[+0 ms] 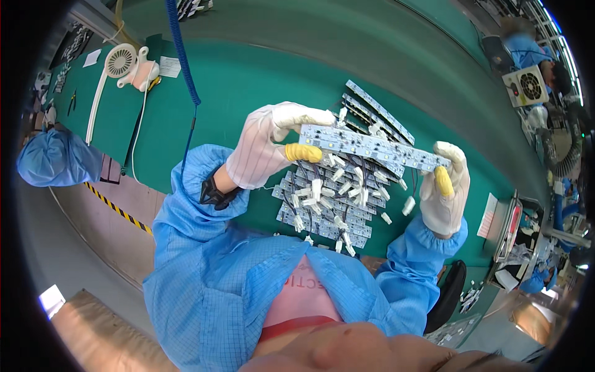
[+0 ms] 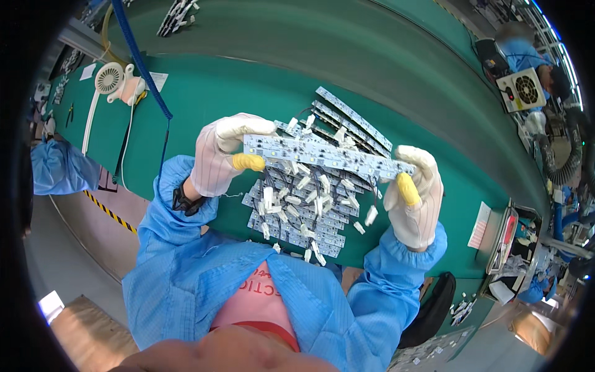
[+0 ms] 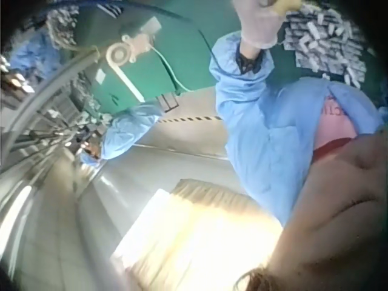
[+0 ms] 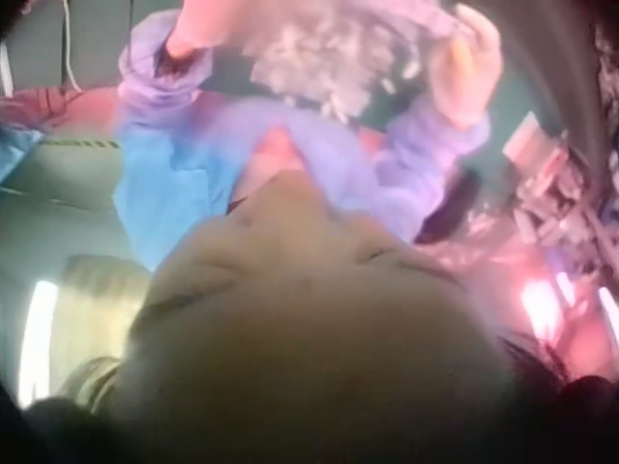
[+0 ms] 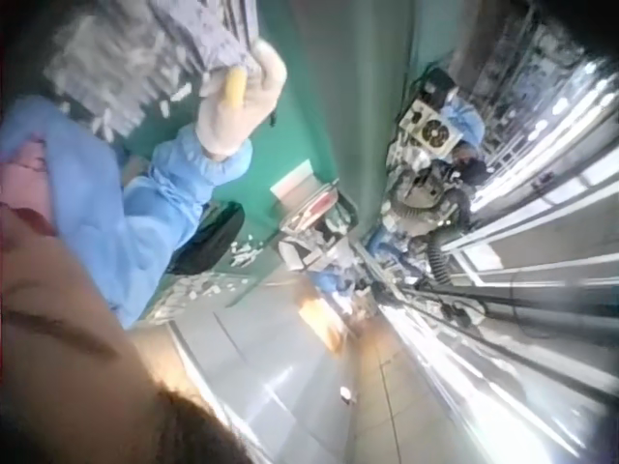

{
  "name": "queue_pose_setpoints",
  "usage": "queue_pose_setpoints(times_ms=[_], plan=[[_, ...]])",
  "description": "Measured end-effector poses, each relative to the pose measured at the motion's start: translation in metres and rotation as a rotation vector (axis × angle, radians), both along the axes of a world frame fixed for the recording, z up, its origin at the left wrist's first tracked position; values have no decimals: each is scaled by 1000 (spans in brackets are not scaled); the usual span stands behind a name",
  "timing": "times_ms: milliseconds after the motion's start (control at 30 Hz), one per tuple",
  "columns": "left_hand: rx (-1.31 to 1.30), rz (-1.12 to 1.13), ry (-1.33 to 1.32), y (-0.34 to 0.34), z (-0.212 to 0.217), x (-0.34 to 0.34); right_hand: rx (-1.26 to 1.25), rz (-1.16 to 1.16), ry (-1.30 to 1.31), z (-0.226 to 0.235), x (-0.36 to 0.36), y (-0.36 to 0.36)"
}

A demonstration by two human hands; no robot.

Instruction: Inspecting and stacking printed circuit board panels at a production station.

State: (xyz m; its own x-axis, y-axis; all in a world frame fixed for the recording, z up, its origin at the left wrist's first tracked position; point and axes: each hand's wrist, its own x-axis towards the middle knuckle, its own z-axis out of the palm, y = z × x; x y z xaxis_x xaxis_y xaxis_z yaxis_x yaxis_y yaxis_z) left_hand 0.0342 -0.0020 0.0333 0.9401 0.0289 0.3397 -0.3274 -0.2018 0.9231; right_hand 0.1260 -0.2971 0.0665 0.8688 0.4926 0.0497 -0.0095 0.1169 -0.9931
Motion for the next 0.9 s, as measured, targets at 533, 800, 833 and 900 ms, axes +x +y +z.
queue_pose_setpoints(times_ms=[533,800,833,900], plan=[[-12,2,-73,2,-6,-4,196,8,55,-5,1,-2],[139,32,-85,10,-2,-4,94,-12,10,-1,-1,-3],[180,30,-135,10,-2,-3,91,-10,14,-2,-1,-1],[131,30,-93,7,-2,-4,102,-58,15,-1,-3,1]])
